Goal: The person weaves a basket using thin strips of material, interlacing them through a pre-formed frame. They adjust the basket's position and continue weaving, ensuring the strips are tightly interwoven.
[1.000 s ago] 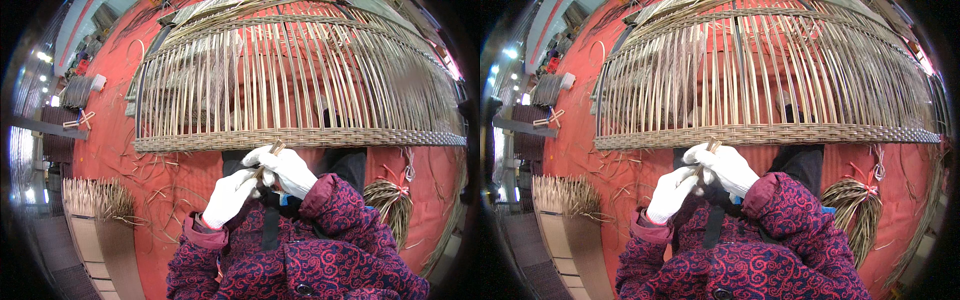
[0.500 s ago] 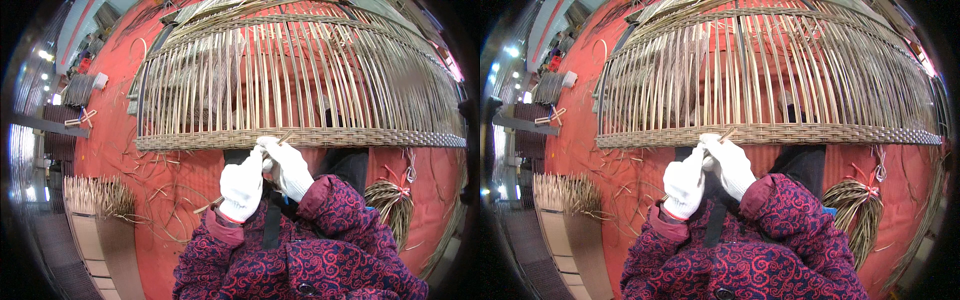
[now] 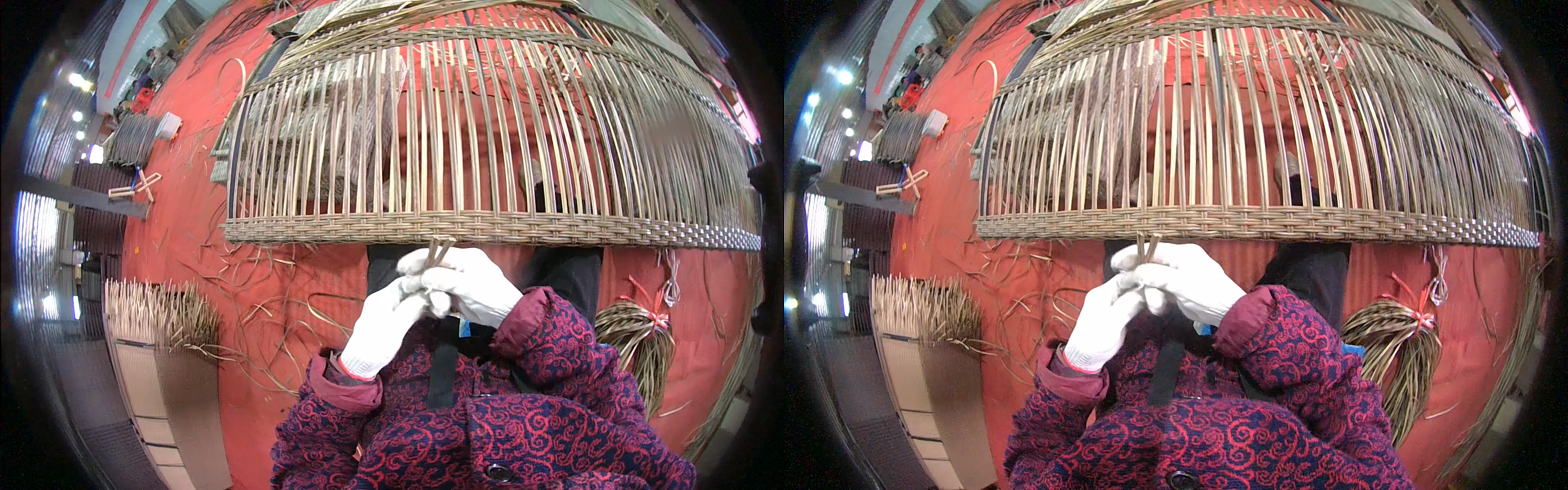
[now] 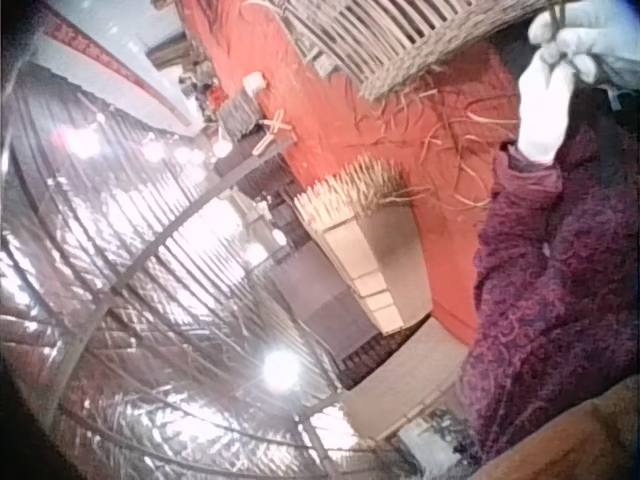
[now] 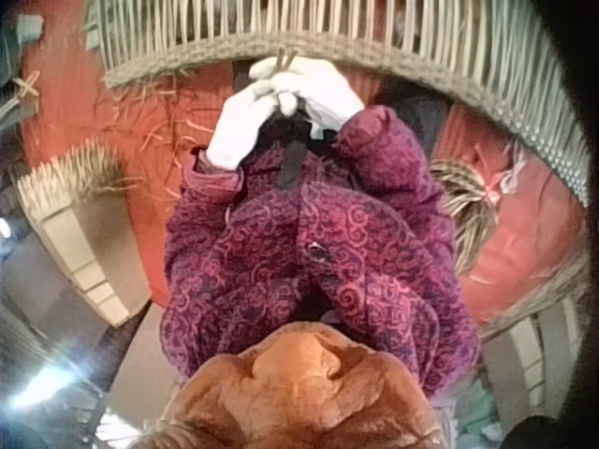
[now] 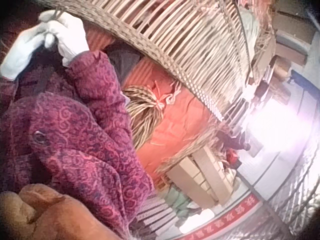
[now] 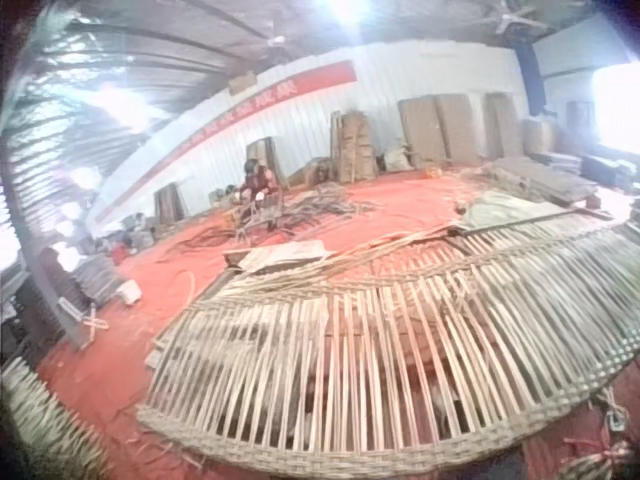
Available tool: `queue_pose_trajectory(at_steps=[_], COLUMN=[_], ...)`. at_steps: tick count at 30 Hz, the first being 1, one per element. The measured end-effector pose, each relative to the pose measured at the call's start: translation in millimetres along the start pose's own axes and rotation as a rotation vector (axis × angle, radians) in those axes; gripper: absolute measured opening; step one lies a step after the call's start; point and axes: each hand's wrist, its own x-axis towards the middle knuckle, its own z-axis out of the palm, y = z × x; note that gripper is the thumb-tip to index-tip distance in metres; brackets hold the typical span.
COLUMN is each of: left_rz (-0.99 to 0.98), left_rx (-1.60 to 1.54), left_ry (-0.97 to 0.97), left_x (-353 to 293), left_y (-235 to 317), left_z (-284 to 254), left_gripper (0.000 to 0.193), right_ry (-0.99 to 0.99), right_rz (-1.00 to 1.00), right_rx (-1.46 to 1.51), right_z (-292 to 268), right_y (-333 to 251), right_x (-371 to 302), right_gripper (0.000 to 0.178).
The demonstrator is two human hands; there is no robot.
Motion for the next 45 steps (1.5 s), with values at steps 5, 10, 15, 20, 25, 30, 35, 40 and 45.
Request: queue_pose_trajectory(at_steps=[5,10,15,20,25,30,35,40,45], left_rz=[0.102,0.467,-0.026,0.153,-0.007,0.169,0.262,0.313,0.320], left_rx=[0.397,0.859,-0.066,0.013,-0.167,0.013,-0.074,-0.091,0.226], left_ry=[0.230,0.278,0.060,0.295,0.471,0.614,0.711,0.790,0.932], left_x=[-4.4,-3.9,-9.6,-25.8,-59.8,-75.3,-64.0,-44.2,-24.5], left_y=[-1.7,1.0,2.4,-1.3,-20.0,-48.4,-63.5,-67.1,-65.5], left_z=[1.0,1.5,-2.2,-32.3,-92.0,-138.7,-178.6,-234.3,-307.5], left_gripper=[0.022,0.027,0.026,0.030,0.035,0.031,0.033,0.033,0.025], right_ry=[0.201,0.170,0.099,0.194,0.015,0.026,-0.003,-0.032,-0.175], right_rz=[-0.113,-0.203,-0.205,-0.375,-0.791,-0.378,-0.301,-0.203,-0.251], right_rx=[0.074,0.104,-0.214,-0.705,-2.103,-2.327,-2.315,-2.375,-2.197], right_z=[8.7,10.9,12.6,17.4,16.5,17.3,17.7,15.4,25.0], right_y=[0.4,6.1,4.0,-17.4,-28.0,-18.5,-20.7,-26.3,-55.6], right_x=[2.1,0.7,-10.4,26.7,84.1,92.3,83.6,78.2,82.4], right_gripper=[0.027,0.020,0.014,0.037,0.070,0.078,0.058,0.063,0.066])
